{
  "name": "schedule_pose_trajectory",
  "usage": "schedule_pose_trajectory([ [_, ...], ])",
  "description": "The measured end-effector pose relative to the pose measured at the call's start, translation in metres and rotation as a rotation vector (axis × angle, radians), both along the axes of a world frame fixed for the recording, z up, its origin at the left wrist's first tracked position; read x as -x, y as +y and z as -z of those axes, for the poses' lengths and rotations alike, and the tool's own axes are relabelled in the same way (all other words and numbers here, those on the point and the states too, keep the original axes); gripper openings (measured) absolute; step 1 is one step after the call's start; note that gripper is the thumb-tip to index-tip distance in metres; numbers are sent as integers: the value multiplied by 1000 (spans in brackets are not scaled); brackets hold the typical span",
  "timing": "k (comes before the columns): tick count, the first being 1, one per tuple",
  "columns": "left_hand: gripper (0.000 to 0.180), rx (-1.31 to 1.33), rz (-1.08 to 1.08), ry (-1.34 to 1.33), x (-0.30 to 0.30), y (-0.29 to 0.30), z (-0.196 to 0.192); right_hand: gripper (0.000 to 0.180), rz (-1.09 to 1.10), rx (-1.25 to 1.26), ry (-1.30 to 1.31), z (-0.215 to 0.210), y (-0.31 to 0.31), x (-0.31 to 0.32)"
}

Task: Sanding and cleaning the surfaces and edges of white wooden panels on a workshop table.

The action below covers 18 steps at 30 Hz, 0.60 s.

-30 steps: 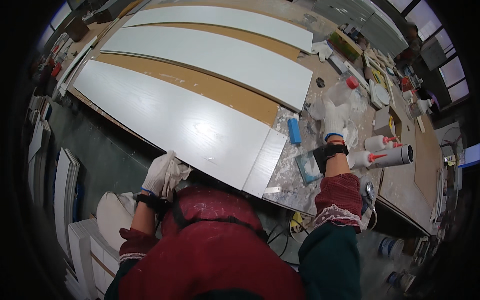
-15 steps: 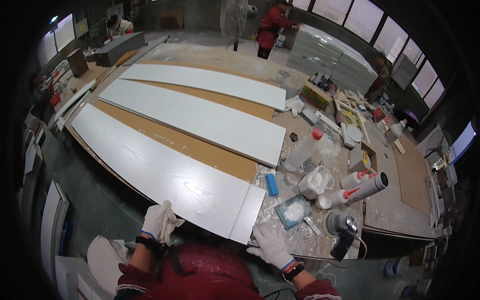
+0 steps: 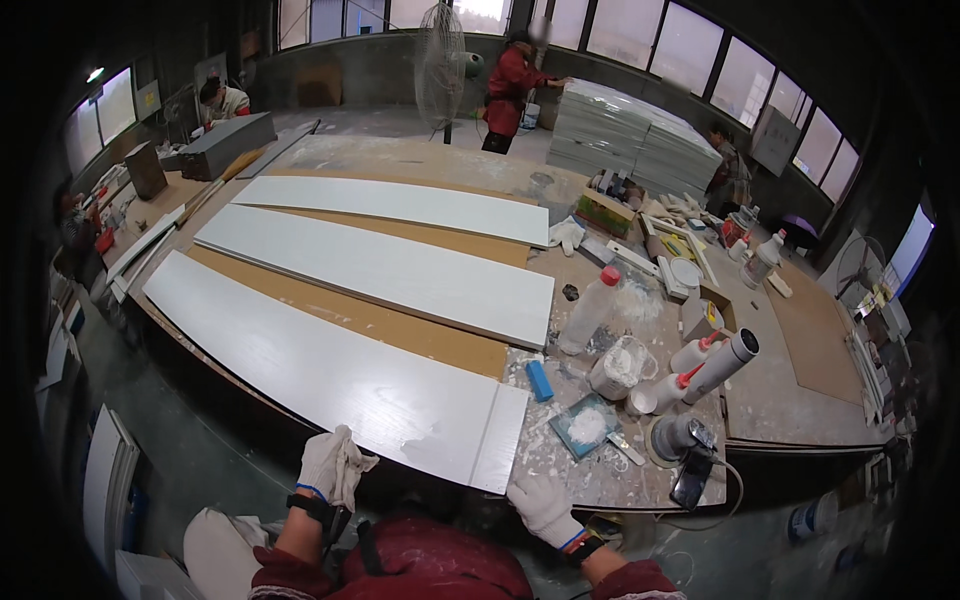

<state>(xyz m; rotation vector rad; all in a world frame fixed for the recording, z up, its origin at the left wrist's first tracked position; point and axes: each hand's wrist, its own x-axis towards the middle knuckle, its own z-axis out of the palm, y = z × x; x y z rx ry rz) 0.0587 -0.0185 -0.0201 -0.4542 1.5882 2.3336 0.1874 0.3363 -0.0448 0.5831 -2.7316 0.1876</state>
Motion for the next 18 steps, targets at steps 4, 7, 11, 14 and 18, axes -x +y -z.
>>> schedule_pose_trajectory([
  [4, 44, -93, -39, -1, 5, -11, -2, 20, 37, 10, -239, -18, 14, -20],
  [7, 41, -139, -47, 66, 18, -30, 3, 24, 299, 351, -250, -41, 19, -14],
  [11, 49, -45, 36, 69, 36, -50, -2, 22, 547, 586, -483, -68, 4, 58],
  [14, 49, 22, 51, 34, 55, -62, 2, 24, 455, 564, -378, -57, 0, 114],
  [18, 44, 10, 19, -26, 65, -91, 5, 29, 399, 515, -392, -46, -17, 163],
])
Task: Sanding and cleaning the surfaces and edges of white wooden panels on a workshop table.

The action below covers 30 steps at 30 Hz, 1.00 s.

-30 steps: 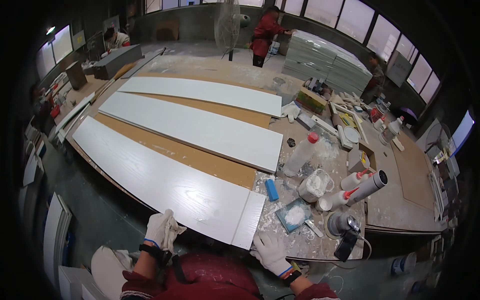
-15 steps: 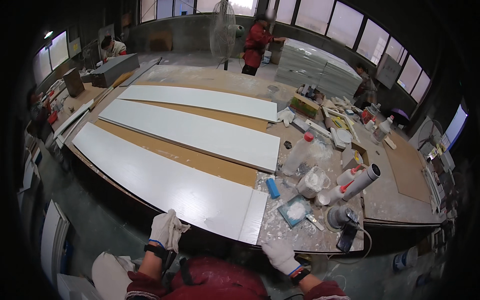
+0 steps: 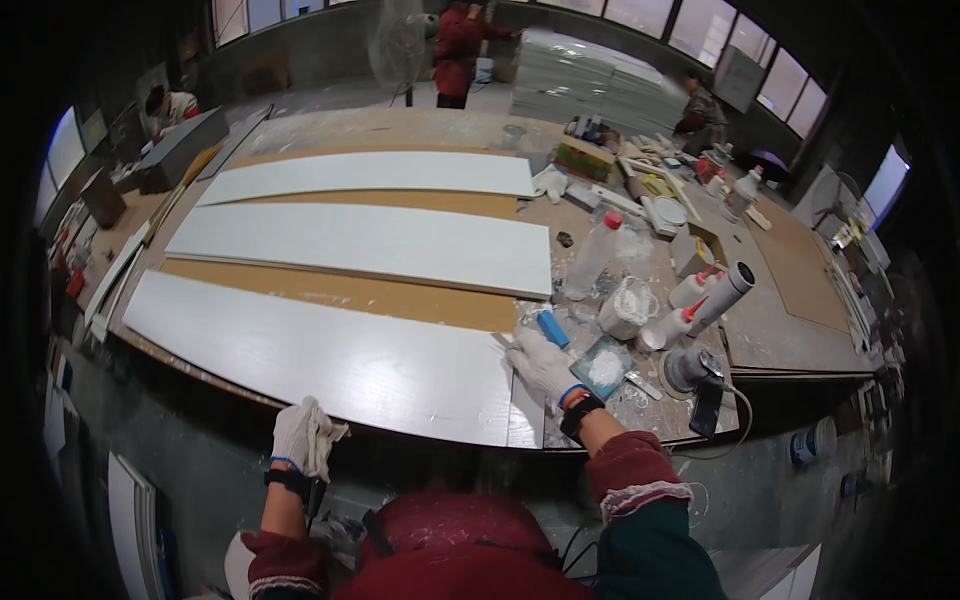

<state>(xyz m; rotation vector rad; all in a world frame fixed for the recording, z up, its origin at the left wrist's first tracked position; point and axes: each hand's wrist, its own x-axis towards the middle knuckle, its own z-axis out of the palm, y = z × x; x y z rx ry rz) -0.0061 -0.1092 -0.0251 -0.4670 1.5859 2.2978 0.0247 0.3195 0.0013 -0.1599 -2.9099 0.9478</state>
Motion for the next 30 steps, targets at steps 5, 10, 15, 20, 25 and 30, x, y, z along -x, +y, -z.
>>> schedule_pose_trajectory([
  [5, 40, 90, 34, -27, 13, -22, -11, 31, 56, -48, -94, -5, -13, 17],
  [10, 39, 48, 43, -36, 21, -43, -13, 30, 82, -88, -114, -6, -28, 15],
  [15, 32, 24, -20, -13, 30, -60, -12, 26, -14, -100, -87, 0, -50, 1],
  [20, 32, 63, -167, 36, 45, -91, 15, 26, -109, -78, -45, 2, -91, -4],
  [25, 28, 49, -271, 73, 48, -81, -7, 24, -276, -43, -16, 2, -82, 0],
  [30, 35, -34, -260, 0, 13, -48, 3, 27, -243, 40, -241, -24, -74, 24],
])
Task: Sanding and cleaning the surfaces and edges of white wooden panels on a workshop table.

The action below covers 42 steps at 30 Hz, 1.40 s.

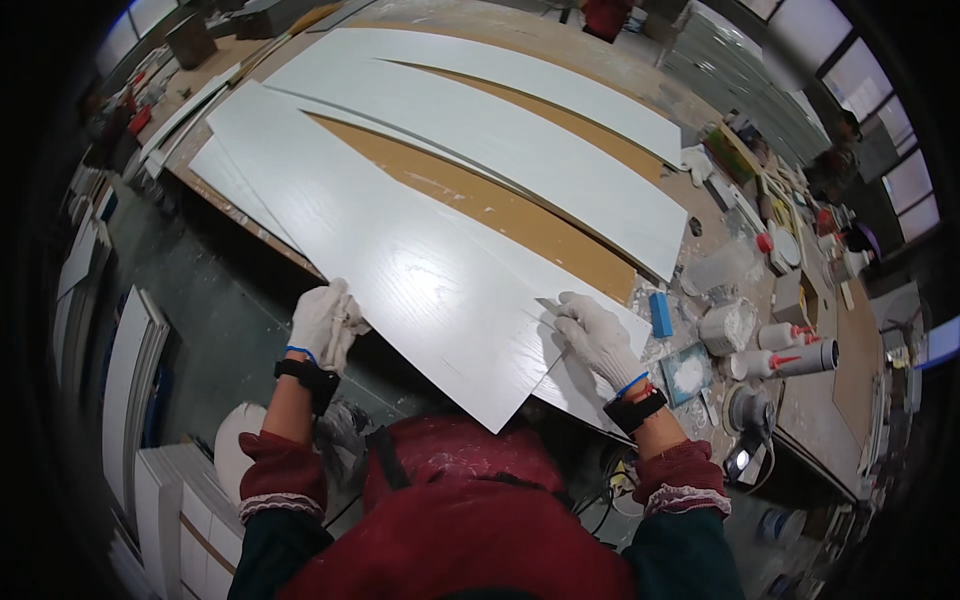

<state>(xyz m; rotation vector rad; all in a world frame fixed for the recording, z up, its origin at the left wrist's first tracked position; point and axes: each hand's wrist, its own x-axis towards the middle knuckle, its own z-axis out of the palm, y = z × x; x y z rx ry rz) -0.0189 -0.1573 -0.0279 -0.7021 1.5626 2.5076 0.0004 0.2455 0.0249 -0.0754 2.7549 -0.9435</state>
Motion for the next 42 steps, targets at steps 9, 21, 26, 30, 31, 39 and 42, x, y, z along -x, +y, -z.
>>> schedule_pose_trajectory([
  [9, 50, 120, 150, -30, -74, 71, 3, 12, -601, -184, 237, -21, 17, 21],
  [21, 28, 15, 68, -17, -197, 170, 23, 16, -1311, -69, 338, 4, -36, 44],
  [26, 23, 291, 248, -112, -189, 200, 5, 14, -1388, -167, 344, 7, -55, 48],
  [30, 28, 146, 179, -92, -185, 204, 18, 15, -1346, -14, 298, -1, -65, 55],
  [31, 28, 258, 188, -91, -183, 205, 18, 15, -1357, -24, 293, -1, -67, 54],
  [39, 30, 131, 348, -151, -177, 193, 16, 15, -1517, 7, 329, 10, -87, 51],
  [42, 31, 111, 392, -162, -179, 192, 18, 14, -1508, -90, 355, 11, -94, 50],
])
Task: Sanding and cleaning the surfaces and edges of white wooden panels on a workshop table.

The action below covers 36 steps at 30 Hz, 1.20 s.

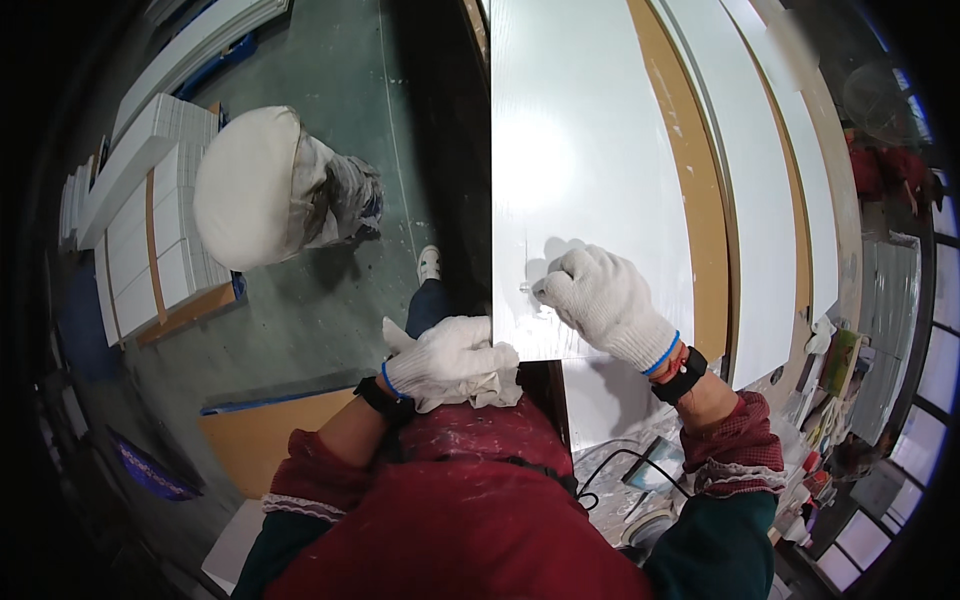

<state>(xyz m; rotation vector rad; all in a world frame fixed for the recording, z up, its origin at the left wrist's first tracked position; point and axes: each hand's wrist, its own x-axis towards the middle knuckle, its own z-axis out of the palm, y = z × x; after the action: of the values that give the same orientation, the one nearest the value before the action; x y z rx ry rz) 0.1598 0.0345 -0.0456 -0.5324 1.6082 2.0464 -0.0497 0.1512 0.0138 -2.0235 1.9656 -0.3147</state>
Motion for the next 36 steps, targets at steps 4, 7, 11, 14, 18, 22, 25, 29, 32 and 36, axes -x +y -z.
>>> schedule_pose_trajectory([
  [4, 33, 178, 71, 98, 3, -3, 3, 15, 141, -56, 57, 0, -11, 12],
  [7, 36, 201, 73, 107, 5, -5, 1, 15, 153, -39, 58, 3, -14, 16],
  [11, 37, -60, -418, 377, -12, -36, 12, 14, 59, -31, 76, -2, -18, 16],
  [14, 33, -105, -631, 55, 26, -66, -30, 17, 62, 49, 98, 6, -18, 19],
  [18, 31, 151, -571, 209, 64, -88, -13, 15, 126, 42, 128, 6, -24, 20],
  [22, 34, 474, -430, 208, 93, -94, -7, 14, 65, 12, 111, 6, -26, 19],
  [25, 46, 574, -394, 143, 97, -98, -8, 15, -38, -5, 116, 2, -26, 22],
  [29, 46, 584, -297, 88, 107, -107, -6, 17, -40, -102, 120, -3, -39, 29],
  [32, 45, 573, -314, 102, 108, -108, 1, 17, -25, -65, 169, 1, -40, 31],
  [36, 44, 567, -313, 77, 109, -107, 3, 16, -139, -75, 127, -2, -34, 31],
])
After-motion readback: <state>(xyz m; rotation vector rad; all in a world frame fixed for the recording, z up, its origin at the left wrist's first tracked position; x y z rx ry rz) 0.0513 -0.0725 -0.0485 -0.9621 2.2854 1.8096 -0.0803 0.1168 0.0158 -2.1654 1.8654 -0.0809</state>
